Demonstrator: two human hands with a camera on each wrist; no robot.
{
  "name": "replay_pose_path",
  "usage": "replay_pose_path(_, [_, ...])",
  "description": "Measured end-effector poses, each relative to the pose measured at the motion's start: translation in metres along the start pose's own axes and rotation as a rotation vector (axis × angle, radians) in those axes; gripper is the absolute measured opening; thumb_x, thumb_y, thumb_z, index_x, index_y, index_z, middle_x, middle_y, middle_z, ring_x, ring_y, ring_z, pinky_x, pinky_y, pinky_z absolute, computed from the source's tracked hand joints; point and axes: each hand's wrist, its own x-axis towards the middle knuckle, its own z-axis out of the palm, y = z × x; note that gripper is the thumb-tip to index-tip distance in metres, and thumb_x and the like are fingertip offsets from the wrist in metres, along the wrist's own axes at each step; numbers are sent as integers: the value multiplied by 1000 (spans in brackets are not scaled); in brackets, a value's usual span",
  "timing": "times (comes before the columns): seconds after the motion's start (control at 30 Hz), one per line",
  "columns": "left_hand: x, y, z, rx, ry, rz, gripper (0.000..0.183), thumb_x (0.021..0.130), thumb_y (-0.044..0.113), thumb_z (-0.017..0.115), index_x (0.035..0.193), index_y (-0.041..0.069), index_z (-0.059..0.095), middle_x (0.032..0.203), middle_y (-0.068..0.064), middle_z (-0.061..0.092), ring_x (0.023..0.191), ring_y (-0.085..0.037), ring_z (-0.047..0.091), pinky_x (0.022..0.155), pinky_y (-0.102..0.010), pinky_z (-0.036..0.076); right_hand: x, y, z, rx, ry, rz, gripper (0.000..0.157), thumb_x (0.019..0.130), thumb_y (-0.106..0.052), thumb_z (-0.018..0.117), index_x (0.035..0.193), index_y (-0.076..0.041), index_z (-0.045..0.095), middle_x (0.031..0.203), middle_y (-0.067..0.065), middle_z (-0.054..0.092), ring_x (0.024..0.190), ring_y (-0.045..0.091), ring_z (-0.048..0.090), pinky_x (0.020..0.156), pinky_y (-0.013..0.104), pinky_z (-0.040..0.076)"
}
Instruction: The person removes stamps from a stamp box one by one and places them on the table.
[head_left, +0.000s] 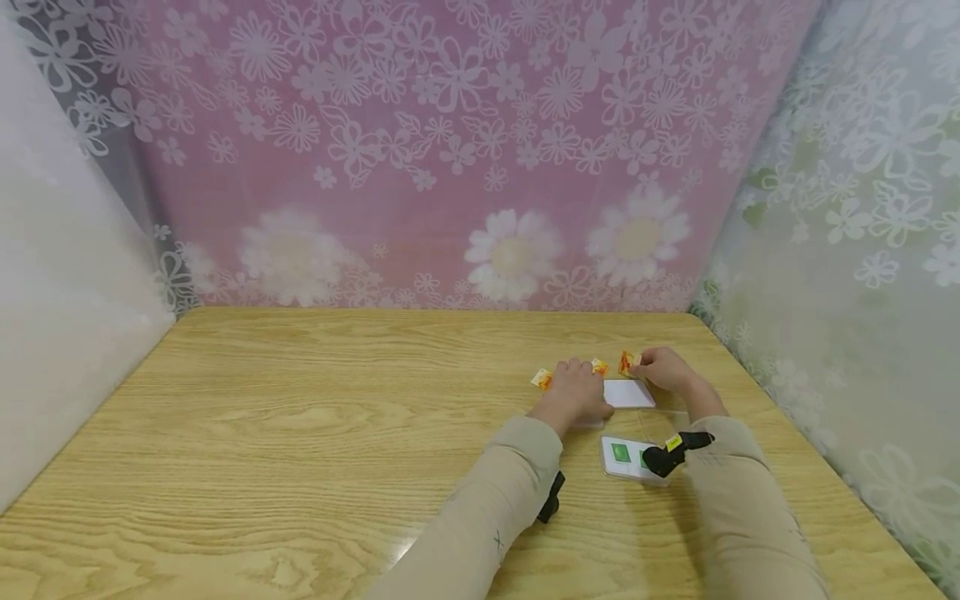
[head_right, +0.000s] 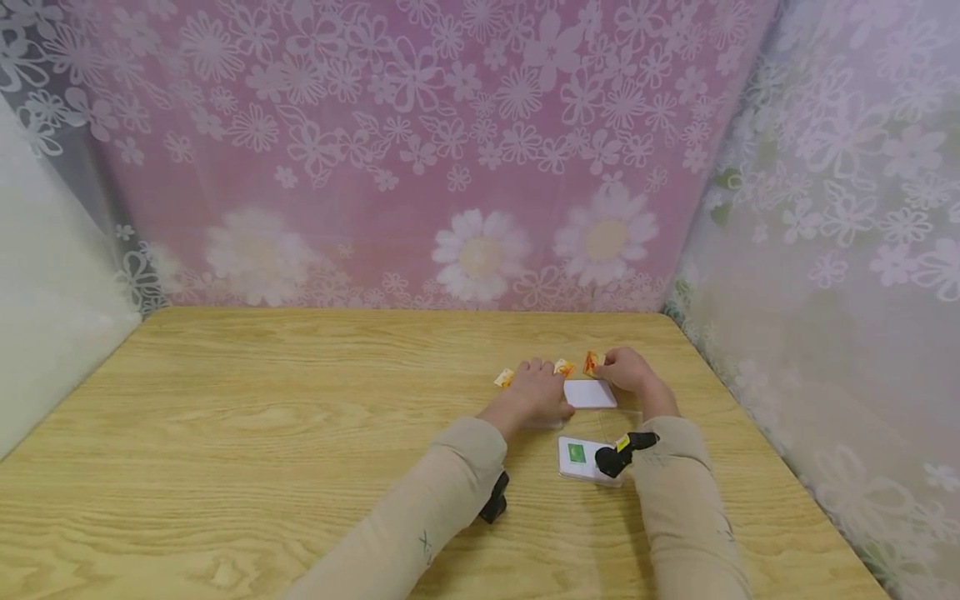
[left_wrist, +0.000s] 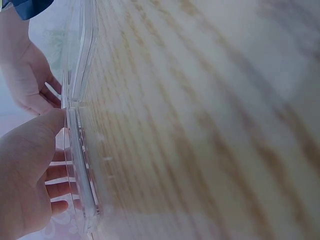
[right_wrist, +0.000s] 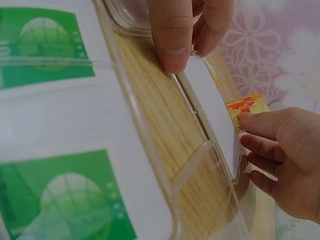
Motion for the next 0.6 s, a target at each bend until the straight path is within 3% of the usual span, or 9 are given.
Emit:
replay_pose_path(0.17, [1,0,1,2,-1,0,45,87,58,51,115,23,61,108,5,50,98,-13,41,91,-31,32,-1,0,0,-27,4,11,23,93,-18,54,84,3,53,68,6,44,64,19,41,59,30,34])
replay_pose_path(0.27, [2,0,1,2,4,-1,44,87,57,51,114,23,61,108,5,50,98,-13,41,91,-31,32,-3,-1,0,-55,15,11,34,93,-19,54,106,13,54,85,18,54,74,24,47,63,32,39])
replay_pose_path(0.37, [2,0,1,-3,4,-3,44,87,57,51,113,23,62,109,5,50,99,-14,41,92,-31,32,-5,-1,0,-66,16,17,46,94,-20,54,122,16,47,104,26,54,84,28,49,69,35,42])
replay_pose_path(0.6, [2,-1,2,0,2,-5,46,87,58,51,115,23,61,112,5,50,102,-14,41,93,-32,31,-7,1,0,-45,36,-11,41,94,-15,52,122,16,47,110,29,53,94,35,51,81,45,43])
